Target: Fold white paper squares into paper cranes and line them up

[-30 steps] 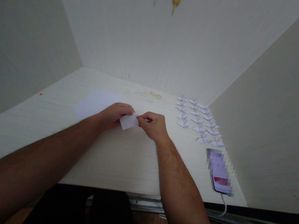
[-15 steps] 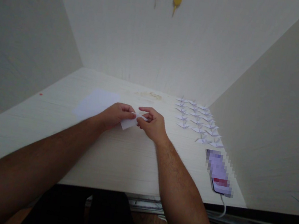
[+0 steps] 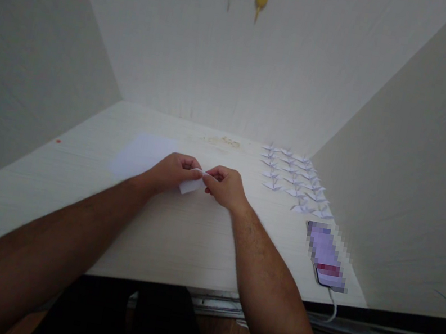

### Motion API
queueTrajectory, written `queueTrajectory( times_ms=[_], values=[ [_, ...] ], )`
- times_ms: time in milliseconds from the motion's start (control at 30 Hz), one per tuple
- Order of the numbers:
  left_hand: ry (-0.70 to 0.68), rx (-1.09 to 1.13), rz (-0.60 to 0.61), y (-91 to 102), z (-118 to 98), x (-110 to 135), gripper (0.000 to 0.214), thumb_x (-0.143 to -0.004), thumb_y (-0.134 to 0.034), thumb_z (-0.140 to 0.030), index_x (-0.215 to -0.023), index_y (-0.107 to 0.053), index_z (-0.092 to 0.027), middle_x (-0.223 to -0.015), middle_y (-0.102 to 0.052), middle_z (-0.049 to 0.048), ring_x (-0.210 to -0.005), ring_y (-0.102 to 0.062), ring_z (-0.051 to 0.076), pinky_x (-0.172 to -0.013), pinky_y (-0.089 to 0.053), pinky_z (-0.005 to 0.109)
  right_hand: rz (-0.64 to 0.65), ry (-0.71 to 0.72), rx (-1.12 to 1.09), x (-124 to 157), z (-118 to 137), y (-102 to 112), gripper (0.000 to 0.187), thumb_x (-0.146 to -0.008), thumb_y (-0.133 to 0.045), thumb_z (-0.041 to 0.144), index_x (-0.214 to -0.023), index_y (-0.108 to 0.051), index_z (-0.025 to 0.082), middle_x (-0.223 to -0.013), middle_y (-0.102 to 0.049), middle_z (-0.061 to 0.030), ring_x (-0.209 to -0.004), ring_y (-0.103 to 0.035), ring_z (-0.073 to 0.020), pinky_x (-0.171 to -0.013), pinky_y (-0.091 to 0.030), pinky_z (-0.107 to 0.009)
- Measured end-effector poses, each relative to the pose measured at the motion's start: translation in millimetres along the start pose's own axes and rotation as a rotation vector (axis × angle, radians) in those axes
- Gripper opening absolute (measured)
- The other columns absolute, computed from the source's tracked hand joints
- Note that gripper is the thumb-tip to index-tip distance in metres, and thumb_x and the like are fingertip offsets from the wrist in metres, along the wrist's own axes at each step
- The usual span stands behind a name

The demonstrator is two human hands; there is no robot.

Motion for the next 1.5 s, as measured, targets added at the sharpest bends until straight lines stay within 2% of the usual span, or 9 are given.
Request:
queueTrajectory(
  times_ms=[167, 267, 333, 400, 467, 633, 933, 1167, 1500],
  values=[
    [-0.013, -0.032, -0.013, 4.5, 0, -1, 0.018, -0.065, -0.071, -0.033, -0.067, -0.065, -0.015, -0.056, -0.059, -0.0003, -0.049, -0.049, 0.01, -0.047, -0.033, 0.022, 0.013, -0.024, 0.046, 0, -2, 4, 0.016, -0.075, -0.066, 0.029, -0.066, -0.061, 0.017, -0.053, -0.063, -0.0001, -0.045, -0.058, -0.0096, -0.042, -0.04, -0.018],
    [0.012, 0.031, -0.146, 29.2, 2, -4, 0.016, -0.063, -0.071, -0.029, -0.065, -0.063, -0.016, -0.052, -0.055, -0.0027, -0.045, -0.044, 0.009, -0.045, -0.029, 0.022, -0.006, -0.034, -0.029, -3, -3, 16, 0.015, -0.07, -0.068, 0.028, -0.063, -0.061, 0.016, -0.054, -0.064, -0.0003, -0.043, -0.056, -0.0092, -0.041, -0.041, -0.019],
    [0.011, 0.128, -0.269, 49.2, 1, -4, 0.015, -0.061, -0.071, -0.028, -0.065, -0.061, -0.017, -0.052, -0.053, -0.0037, -0.044, -0.042, 0.008, -0.044, -0.029, 0.023, -0.096, -0.02, -0.09, -5, -3, 31, 0.015, -0.066, -0.068, 0.027, -0.06, -0.06, 0.016, -0.052, -0.062, 0.0006, -0.04, -0.053, -0.0083, -0.041, -0.04, -0.019],
    [0.003, 0.17, -0.316, 58.2, 0, -4, 0.017, -0.06, -0.072, -0.028, -0.065, -0.06, -0.017, -0.052, -0.053, -0.0039, -0.043, -0.042, 0.008, -0.044, -0.028, 0.023, -0.193, -0.004, -0.155, -6, -2, 43, 0.015, -0.065, -0.069, 0.028, -0.06, -0.061, 0.016, -0.052, -0.062, 0.0006, -0.04, -0.053, -0.0082, -0.041, -0.041, -0.02],
    [-0.008, 0.135, -0.263, 52.2, -2, -4, 0.018, -0.061, -0.073, -0.029, -0.066, -0.061, -0.016, -0.052, -0.054, -0.0035, -0.043, -0.043, 0.008, -0.044, -0.028, 0.022, -0.203, 0.003, -0.177, -7, -2, 43, 0.019, -0.068, -0.069, 0.033, -0.065, -0.064, 0.015, -0.057, -0.065, -0.0008, -0.044, -0.055, -0.009, -0.043, -0.042, -0.02],
    [-0.05, 0.003, -0.05, 17.5, -6, -2, 0.019, -0.066, -0.072, -0.031, -0.068, -0.064, -0.014, -0.055, -0.058, -0.0021, -0.047, -0.047, 0.008, -0.045, -0.033, 0.021, -0.017, -0.012, -0.04, -7, -7, 14, 0.033, -0.076, -0.065, 0.047, -0.077, -0.072, 0.015, -0.059, -0.064, -0.0016, -0.048, -0.054, -0.0092, -0.044, -0.04, -0.02],
    [-0.099, -0.059, 0.049, 3.1, 0, -4, 0.015, -0.068, -0.069, -0.028, -0.07, -0.066, -0.014, -0.061, -0.062, -0.001, -0.055, -0.053, 0.01, -0.05, -0.038, 0.021, 0.059, 0.089, 0.234, 2, 0, 1, 0.029, -0.079, -0.058, 0.041, -0.07, -0.069, 0.015, -0.054, -0.058, 0.0006, -0.049, -0.047, -0.009, -0.048, -0.034, -0.022],
    [-0.145, -0.028, 0.012, -2.0, 4, -7, 0.011, -0.069, -0.07, -0.024, -0.069, -0.066, -0.013, -0.064, -0.063, -0.0005, -0.06, -0.054, 0.01, -0.057, -0.04, 0.022, -0.037, 0.201, 0.373, 5, 7, 3, 0.029, -0.079, -0.057, 0.039, -0.062, -0.064, 0.016, -0.052, -0.049, 0.0023, -0.05, -0.04, -0.009, -0.049, -0.029, -0.024],
    [-0.125, 0.05, -0.049, -3.5, 6, -7, 0.005, -0.067, -0.069, -0.015, -0.065, -0.065, -0.013, -0.06, -0.061, -0.0018, -0.056, -0.051, 0.007, -0.055, -0.038, 0.021, -0.067, 0.205, 0.383, 9, 13, 0, 0.028, -0.076, -0.055, 0.036, -0.056, -0.057, 0.017, -0.05, -0.046, 0.0024, -0.05, -0.038, -0.0091, -0.049, -0.028, -0.024]
  ],
)
Point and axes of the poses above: each hand's wrist, its own x-axis away from the middle knuckle, its own y-axis out of the back of the hand, z = x × y, the point moved 9 cm from there along -x, towards the middle knuckle
